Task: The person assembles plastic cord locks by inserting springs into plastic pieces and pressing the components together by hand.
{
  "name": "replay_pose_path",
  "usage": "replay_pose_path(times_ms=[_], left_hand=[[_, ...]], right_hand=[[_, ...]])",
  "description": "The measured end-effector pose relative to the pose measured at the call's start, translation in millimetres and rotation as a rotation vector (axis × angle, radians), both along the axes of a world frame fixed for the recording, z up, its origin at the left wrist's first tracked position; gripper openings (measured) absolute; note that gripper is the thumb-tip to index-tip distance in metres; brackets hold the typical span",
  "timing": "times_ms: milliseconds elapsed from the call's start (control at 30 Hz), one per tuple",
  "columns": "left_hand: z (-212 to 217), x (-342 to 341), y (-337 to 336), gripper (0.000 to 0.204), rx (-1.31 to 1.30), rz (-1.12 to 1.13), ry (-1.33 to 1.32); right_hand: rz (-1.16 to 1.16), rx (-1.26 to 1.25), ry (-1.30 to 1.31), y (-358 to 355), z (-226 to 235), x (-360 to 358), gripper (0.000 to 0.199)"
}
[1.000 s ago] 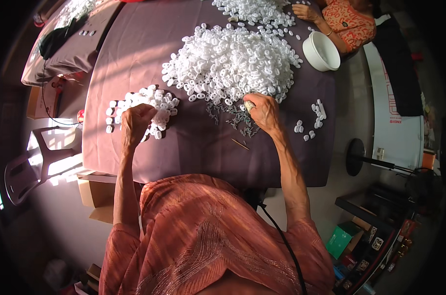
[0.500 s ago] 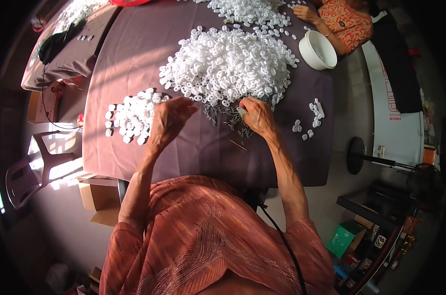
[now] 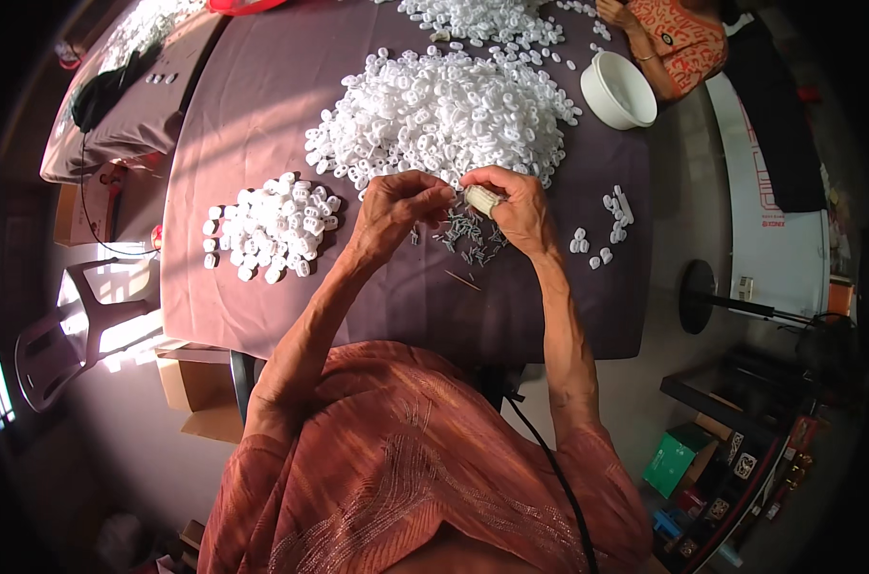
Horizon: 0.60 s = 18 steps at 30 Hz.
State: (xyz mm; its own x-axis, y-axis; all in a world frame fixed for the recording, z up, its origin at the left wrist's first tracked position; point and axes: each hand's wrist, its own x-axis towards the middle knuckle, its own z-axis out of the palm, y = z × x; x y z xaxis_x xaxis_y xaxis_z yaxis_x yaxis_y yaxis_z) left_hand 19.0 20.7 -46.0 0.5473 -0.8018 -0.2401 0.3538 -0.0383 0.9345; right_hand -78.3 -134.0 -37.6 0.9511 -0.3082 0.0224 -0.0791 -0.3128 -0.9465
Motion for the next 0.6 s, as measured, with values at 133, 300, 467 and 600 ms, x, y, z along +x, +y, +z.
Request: replay_pose_path(times_ms=[133,300,467,600], left_hand=[[-5.1,3.6,4.6,0.017,-0.023,0.111,0.084],[-2.9,3.2,7.1,0.017,-0.177,0.059,0.298],[1.9,3.8,4.3,0.018,-0.252,0.095,0.331],[23.9,-3.2,-4.1,0.015,-0.260,0.167,0.300]], right_hand=[[0.018,-0.753,-0.099,-3.6,-38.8,2.8,0.013],[0.165,-0.971,-0.100,-4.5,-60.6,7.3,0.006],[0.155,-0.747,-0.083,-14.6,-39.1,7.3,0.006],[0.037,-0.517,-0.151,-6.3,44.0,4.4,0.016]])
